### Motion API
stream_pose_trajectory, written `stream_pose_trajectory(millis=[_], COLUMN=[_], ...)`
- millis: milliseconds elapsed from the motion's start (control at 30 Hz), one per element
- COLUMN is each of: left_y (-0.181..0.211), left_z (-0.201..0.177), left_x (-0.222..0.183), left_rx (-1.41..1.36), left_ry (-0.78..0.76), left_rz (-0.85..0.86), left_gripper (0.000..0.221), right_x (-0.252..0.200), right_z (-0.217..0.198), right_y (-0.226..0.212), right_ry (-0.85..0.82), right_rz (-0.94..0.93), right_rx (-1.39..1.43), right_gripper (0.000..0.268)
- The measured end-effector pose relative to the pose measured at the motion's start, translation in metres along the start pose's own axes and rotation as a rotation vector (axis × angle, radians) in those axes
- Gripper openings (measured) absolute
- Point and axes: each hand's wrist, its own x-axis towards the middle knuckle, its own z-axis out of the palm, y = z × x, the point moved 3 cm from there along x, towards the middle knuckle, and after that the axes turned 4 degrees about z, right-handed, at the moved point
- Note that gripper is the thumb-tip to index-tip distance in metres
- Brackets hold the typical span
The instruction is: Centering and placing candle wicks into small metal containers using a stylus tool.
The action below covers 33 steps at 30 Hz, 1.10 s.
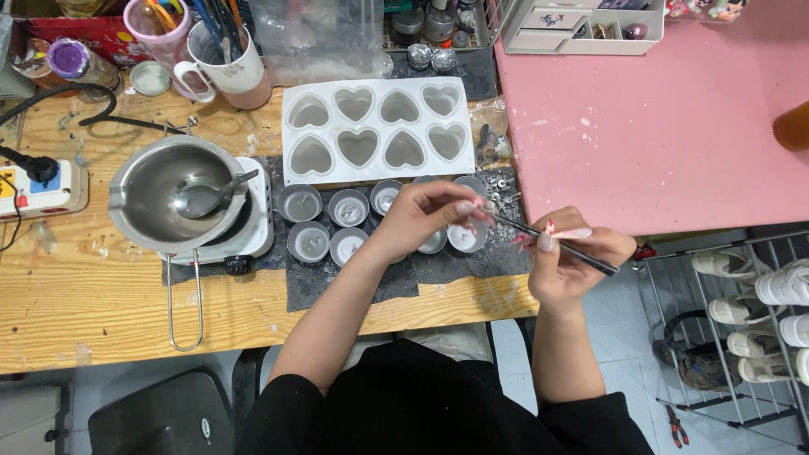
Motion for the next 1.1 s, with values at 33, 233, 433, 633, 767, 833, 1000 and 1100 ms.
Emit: stream_pose_trajectory(millis=[33,233,433,633,767,833,1000,1100], left_y=[0.002,0.008,0.027,0.001,0.0,-0.002,-0.007,-0.008], left_z=[-0.002,-0.023,-0.029,-0.032,-0.024,-0.021,-0.02,-0.021], left_x=[0.002,0.008,-0.003,-0.003,-0.003,-0.003,-0.002,-0.002], left_rx=[0.0,0.129,1.293,1.456,1.59,1.629,1.701,1.702], left_ry=[0.002,0.284,0.454,0.334,0.345,0.335,0.355,0.346], left_rz=[0.001,0.081,0.059,0.052,0.116,0.134,0.141,0.125], left_gripper=[0.024,0.038,0.028,0.028,0.03,0.032,0.034,0.034], right_x=[0.004,0.034,0.064,0.069,0.067,0.066,0.063,0.061], right_z=[-0.002,0.0,0.033,0.053,0.056,0.057,0.06,0.06], right_y=[0.009,0.061,0.115,0.147,0.154,0.156,0.165,0.17], right_ry=[-0.002,-0.144,-0.358,-0.433,-0.458,-0.456,-0.439,-0.447], right_rz=[0.0,0.076,0.086,0.292,0.289,0.277,0.321,0.323], right_rx=[0.001,-0.062,-0.247,-0.281,-0.35,-0.363,-0.331,-0.33], right_gripper=[0.038,0.041,0.03,0.027,0.027,0.027,0.027,0.024])
